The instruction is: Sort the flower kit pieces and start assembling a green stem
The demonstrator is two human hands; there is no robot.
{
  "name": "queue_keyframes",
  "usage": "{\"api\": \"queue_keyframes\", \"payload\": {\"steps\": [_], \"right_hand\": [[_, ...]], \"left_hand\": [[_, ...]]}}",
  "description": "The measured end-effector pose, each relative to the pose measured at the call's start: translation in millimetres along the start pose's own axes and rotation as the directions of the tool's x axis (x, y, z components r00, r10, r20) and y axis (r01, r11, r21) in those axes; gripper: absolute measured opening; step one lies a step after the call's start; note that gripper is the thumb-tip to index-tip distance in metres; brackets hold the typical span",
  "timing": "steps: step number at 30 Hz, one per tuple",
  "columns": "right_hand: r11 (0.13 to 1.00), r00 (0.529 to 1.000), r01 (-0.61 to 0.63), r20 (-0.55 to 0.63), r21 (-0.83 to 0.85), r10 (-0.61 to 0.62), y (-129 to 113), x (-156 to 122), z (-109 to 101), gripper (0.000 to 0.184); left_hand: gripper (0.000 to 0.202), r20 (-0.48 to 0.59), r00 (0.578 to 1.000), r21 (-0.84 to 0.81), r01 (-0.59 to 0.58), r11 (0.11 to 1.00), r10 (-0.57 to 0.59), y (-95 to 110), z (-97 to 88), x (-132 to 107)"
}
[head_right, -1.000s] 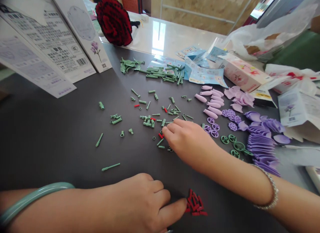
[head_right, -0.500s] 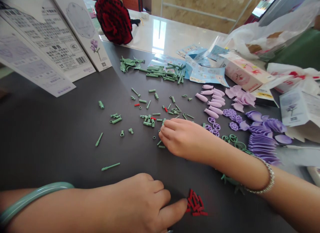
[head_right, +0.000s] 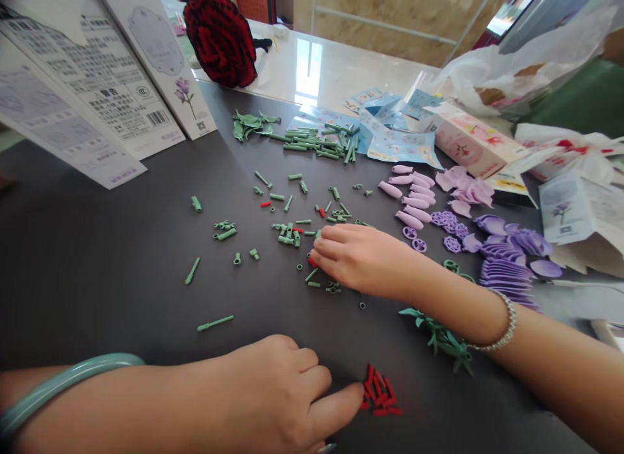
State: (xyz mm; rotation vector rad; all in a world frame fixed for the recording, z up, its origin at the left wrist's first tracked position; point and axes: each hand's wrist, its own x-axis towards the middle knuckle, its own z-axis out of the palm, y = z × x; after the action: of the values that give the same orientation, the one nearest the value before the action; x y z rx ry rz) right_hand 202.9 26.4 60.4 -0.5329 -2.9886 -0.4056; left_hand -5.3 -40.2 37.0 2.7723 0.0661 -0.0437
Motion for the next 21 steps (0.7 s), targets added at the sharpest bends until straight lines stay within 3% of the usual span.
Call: {"api": "queue_keyframes", "payload": {"steps": [4, 8, 10, 14, 17, 21], "right_hand": [[0.996, 0.996, -0.079, -0.041, 0.039, 0.08, -10.4, 3.4, -1.3, 0.05], [0.96, 0.963, -0.266, -0.024, 0.086, 0.269, -26.5, 10.1, -3.7, 0.034], [0.916, 0.922, -0.387, 0.07, 0.102, 0.382, -32.4, 14.7, -6.1, 0.025], [0.822, 0.794, -0.564, 0.327, 0.083, 0.512, -40.0, 28.8, -13.8, 0.019], [0.823, 0.738, -0.568, 0.428, -0.027, 0.522, -45.4, 42.5, -19.5, 0.02], [0.86, 0.732, -0.493, 0.471, -0.13, 0.492, -48.7, 54.2, -22.2, 0.023]], "left_hand": [[0.04, -0.002, 1.0, 0.007, 0.002, 1.0, -0.002, 0.7, 1.0, -0.6], [0.04, -0.018, 1.0, -0.021, 0.0, 1.0, -0.001, 0.0, 2.7, -0.3], [0.041, -0.034, 0.999, -0.018, -0.006, 1.0, 0.006, -0.4, 3.4, -0.5], [0.042, -0.084, 0.996, -0.004, -0.017, 1.0, 0.017, -0.5, 4.9, -2.7], [0.04, -0.08, 0.997, -0.005, -0.017, 1.0, 0.017, 0.0, 5.4, -4.0], [0.043, -0.071, 0.997, 0.001, -0.021, 1.0, 0.021, 0.8, 5.4, -3.8]]}}
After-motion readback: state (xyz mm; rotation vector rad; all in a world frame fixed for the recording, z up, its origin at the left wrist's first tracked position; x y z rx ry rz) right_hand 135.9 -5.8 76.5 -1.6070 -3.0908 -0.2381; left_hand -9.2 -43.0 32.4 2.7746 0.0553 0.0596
